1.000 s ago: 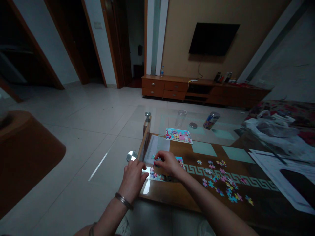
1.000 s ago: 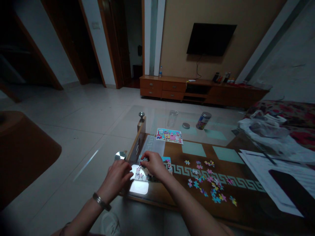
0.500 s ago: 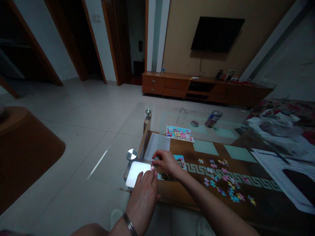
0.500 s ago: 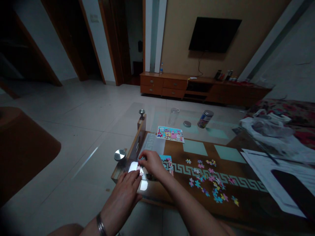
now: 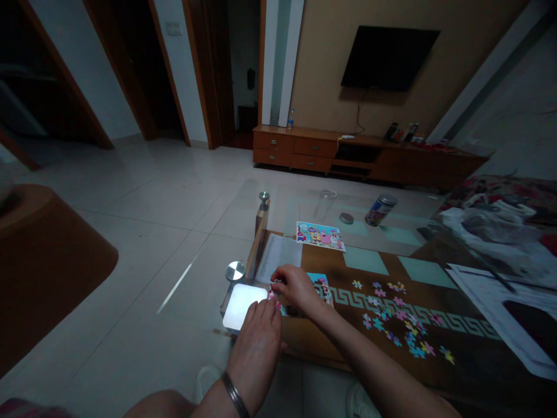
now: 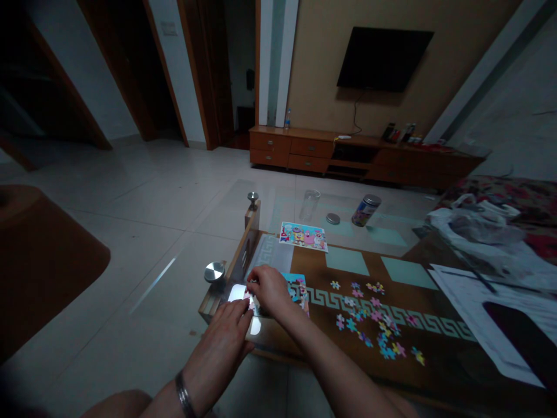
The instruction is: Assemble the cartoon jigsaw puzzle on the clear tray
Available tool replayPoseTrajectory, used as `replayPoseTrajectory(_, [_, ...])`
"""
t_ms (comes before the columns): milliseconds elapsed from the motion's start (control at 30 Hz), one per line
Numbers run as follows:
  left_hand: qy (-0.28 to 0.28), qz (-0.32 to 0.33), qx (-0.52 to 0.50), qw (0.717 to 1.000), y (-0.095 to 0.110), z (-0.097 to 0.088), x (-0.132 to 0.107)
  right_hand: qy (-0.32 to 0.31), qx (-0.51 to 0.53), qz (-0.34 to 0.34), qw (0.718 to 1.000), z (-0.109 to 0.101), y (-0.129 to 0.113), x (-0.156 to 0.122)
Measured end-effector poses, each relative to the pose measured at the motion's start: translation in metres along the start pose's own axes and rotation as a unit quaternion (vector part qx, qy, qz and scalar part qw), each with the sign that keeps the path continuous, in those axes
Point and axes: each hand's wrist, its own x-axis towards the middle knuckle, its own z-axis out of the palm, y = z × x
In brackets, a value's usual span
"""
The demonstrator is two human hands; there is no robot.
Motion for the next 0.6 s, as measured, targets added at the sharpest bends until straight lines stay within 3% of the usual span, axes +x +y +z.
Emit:
replayPoseTrajectory(300, [0.018,0.017,0.037,0.999,0.002,-0.003,-0.002,-0.008,-0.051,0.002,0.999,0.001,-0.004,-0.004])
replayPoseTrajectory(600, [-0.026,-0.011,-0.011,1.0,0.006,-0.016,-0.001,0.004,-0.065,0.0,0.998,0.003,-0.004,-0.005])
